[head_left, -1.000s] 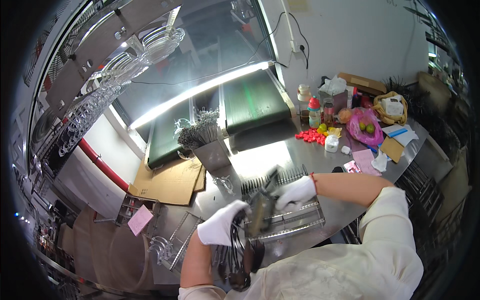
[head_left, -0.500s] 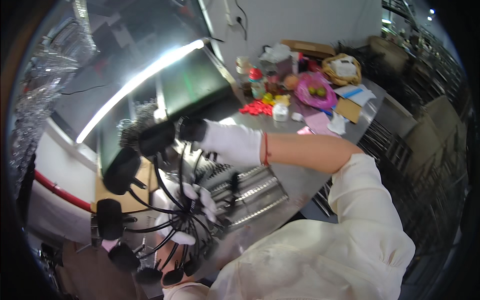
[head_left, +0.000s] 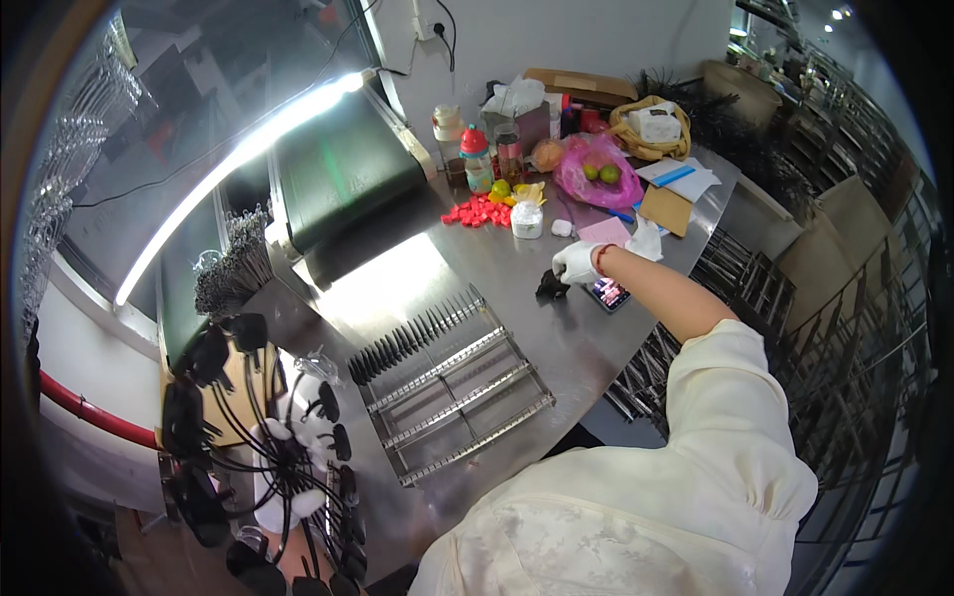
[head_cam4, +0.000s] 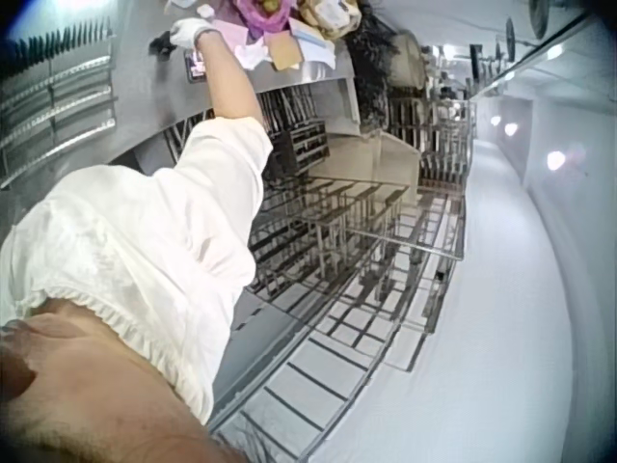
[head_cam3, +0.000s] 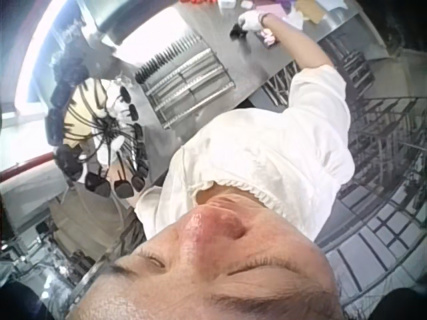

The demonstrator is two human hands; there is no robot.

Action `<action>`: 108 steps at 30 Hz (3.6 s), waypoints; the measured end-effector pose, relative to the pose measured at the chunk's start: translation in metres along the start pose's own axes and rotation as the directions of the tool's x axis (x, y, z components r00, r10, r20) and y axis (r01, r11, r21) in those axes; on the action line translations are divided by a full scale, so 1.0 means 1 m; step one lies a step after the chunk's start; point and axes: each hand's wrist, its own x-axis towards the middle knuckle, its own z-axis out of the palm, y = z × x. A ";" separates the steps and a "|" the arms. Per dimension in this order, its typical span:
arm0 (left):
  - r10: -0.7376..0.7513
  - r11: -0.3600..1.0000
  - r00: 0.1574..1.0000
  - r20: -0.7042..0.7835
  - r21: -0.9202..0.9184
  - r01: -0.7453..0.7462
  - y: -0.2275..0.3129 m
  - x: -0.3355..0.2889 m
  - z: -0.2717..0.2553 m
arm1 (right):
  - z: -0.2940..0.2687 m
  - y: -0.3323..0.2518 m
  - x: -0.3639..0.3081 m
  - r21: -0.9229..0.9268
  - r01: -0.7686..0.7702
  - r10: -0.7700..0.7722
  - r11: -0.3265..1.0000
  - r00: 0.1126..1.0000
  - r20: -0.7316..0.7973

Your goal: The person repeatedly picks up black plastic components and inserts them into slots on a metal rack, then places clear plastic pieces onto the rack. The person continues this cycle, filling the rack with components.

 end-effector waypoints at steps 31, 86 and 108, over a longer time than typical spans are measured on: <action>-0.243 0.048 0.902 0.357 0.933 -0.356 0.025 0.012 0.022 | -0.045 -0.239 -0.082 0.587 0.536 -0.794 0.607 0.372 0.481; 0.099 0.253 0.990 -0.103 0.965 0.075 0.002 0.041 -0.003 | -0.066 -0.281 -0.166 -0.491 0.737 -0.871 0.464 0.281 -0.402; 0.508 0.247 0.861 0.019 0.954 -0.167 -0.001 0.024 0.013 | -0.011 -0.277 -0.111 0.572 0.535 -0.722 0.622 0.109 0.683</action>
